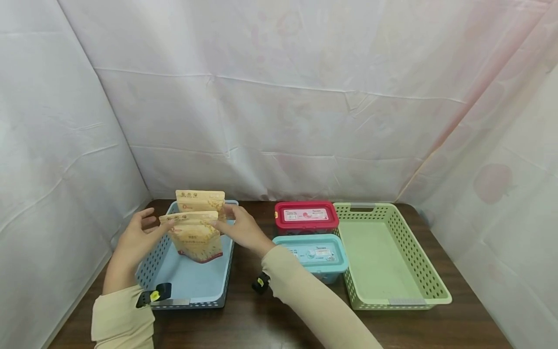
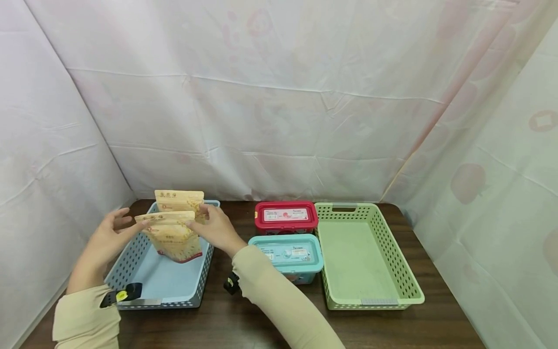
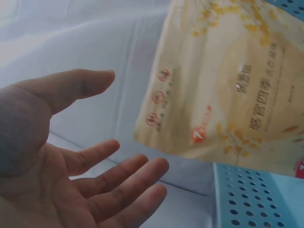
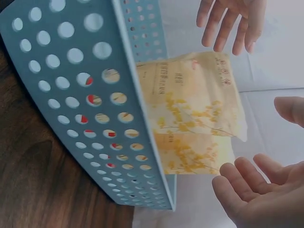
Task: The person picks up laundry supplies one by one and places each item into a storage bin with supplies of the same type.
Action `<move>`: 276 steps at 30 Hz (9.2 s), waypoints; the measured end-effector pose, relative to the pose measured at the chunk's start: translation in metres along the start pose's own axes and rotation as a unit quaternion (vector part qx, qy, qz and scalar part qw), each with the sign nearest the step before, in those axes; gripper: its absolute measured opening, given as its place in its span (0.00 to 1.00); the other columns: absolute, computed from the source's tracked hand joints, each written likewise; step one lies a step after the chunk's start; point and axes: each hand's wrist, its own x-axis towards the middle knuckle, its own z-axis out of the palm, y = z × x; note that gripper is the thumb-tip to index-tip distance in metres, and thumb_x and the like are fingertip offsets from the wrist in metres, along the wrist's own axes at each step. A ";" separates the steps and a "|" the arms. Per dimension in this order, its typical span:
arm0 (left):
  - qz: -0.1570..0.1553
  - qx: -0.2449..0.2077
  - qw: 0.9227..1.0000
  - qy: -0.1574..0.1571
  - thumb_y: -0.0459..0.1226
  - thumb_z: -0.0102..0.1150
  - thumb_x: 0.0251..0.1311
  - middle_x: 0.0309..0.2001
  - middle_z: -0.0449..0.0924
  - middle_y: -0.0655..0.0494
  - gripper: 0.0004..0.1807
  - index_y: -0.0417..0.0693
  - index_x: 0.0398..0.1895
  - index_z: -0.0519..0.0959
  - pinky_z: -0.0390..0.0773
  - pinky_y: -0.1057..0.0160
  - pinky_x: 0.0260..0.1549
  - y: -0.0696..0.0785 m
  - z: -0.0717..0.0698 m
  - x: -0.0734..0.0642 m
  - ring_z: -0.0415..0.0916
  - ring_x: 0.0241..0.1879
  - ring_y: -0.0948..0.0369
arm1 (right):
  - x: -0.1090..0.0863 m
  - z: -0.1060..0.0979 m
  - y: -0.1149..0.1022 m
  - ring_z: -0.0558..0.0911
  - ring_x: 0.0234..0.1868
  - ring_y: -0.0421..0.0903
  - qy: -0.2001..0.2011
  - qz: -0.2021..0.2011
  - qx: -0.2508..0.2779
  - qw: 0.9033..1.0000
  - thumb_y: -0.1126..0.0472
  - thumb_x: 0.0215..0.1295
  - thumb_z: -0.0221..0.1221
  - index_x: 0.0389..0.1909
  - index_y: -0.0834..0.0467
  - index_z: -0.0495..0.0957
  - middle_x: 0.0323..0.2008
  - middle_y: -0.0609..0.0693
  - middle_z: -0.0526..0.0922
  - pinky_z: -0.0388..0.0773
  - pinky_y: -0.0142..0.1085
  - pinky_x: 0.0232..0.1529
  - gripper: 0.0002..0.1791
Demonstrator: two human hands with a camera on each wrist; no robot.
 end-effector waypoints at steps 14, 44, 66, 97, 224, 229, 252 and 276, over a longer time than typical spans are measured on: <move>0.025 0.006 0.999 0.033 0.57 0.56 0.68 0.72 0.51 0.24 0.52 0.36 0.79 0.42 0.66 0.28 0.56 0.013 0.000 -0.006 0.59 0.66 0.28 | -0.008 -0.008 -0.009 0.70 0.66 0.50 0.001 -0.008 -0.024 1.000 0.41 0.68 0.61 0.74 0.52 0.63 0.67 0.49 0.70 0.76 0.45 0.59 0.39; 0.102 -0.041 0.994 -0.020 0.55 0.59 0.68 0.70 0.60 0.34 0.44 0.42 0.77 0.55 0.74 0.35 0.52 0.046 0.042 -0.032 0.67 0.64 0.37 | -0.065 -0.051 -0.005 0.71 0.66 0.49 0.026 -0.002 -0.066 0.997 0.43 0.67 0.63 0.73 0.53 0.65 0.65 0.50 0.72 0.69 0.47 0.66 0.37; 0.121 -0.075 0.986 -0.084 0.52 0.63 0.66 0.68 0.66 0.39 0.38 0.48 0.74 0.63 0.80 0.46 0.49 0.057 0.093 -0.032 0.71 0.62 0.42 | -0.107 -0.098 0.022 0.71 0.65 0.49 0.048 0.037 -0.099 0.993 0.43 0.66 0.64 0.74 0.51 0.64 0.66 0.47 0.70 0.71 0.52 0.64 0.39; 0.155 -0.072 0.979 -0.114 0.48 0.67 0.63 0.60 0.76 0.46 0.29 0.50 0.65 0.74 0.82 0.47 0.45 0.067 0.164 -0.041 0.79 0.55 0.49 | -0.175 -0.162 0.055 0.71 0.65 0.58 0.085 0.049 -0.201 0.975 0.46 0.71 0.61 0.71 0.61 0.66 0.64 0.59 0.73 0.69 0.57 0.63 0.35; 0.101 -0.070 0.958 -0.258 0.41 0.55 0.72 0.53 0.79 0.40 0.32 0.26 0.68 0.64 0.84 0.52 0.41 0.044 0.151 -0.022 0.82 0.41 0.55 | -0.128 -0.194 0.082 0.82 0.48 0.54 -0.182 0.138 0.023 0.973 0.58 0.77 0.53 0.59 0.76 0.70 0.45 0.59 0.83 0.82 0.43 0.51 0.24; 0.086 -0.104 0.955 -0.263 0.37 0.51 0.72 0.54 0.76 0.36 0.30 0.23 0.68 0.61 0.84 0.50 0.42 0.047 0.152 -0.023 0.82 0.43 0.52 | -0.127 -0.192 0.080 0.83 0.46 0.52 -0.183 0.153 0.040 0.970 0.60 0.78 0.50 0.61 0.77 0.67 0.45 0.59 0.82 0.83 0.44 0.48 0.24; 0.058 -0.134 0.957 -0.252 0.33 0.46 0.70 0.53 0.75 0.35 0.28 0.20 0.67 0.61 0.84 0.48 0.41 0.047 0.154 -0.025 0.81 0.44 0.50 | -0.126 -0.182 0.075 0.82 0.47 0.53 -0.167 0.188 0.054 0.966 0.65 0.77 0.48 0.66 0.79 0.57 0.48 0.63 0.76 0.82 0.49 0.49 0.26; 0.056 -0.184 0.944 -0.269 0.34 0.47 0.72 0.51 0.76 0.38 0.28 0.24 0.69 0.60 0.83 0.50 0.45 0.050 0.142 -0.023 0.81 0.45 0.51 | -0.130 -0.189 0.070 0.83 0.45 0.53 -0.170 0.149 0.062 0.972 0.64 0.77 0.47 0.67 0.79 0.55 0.48 0.64 0.77 0.83 0.46 0.47 0.28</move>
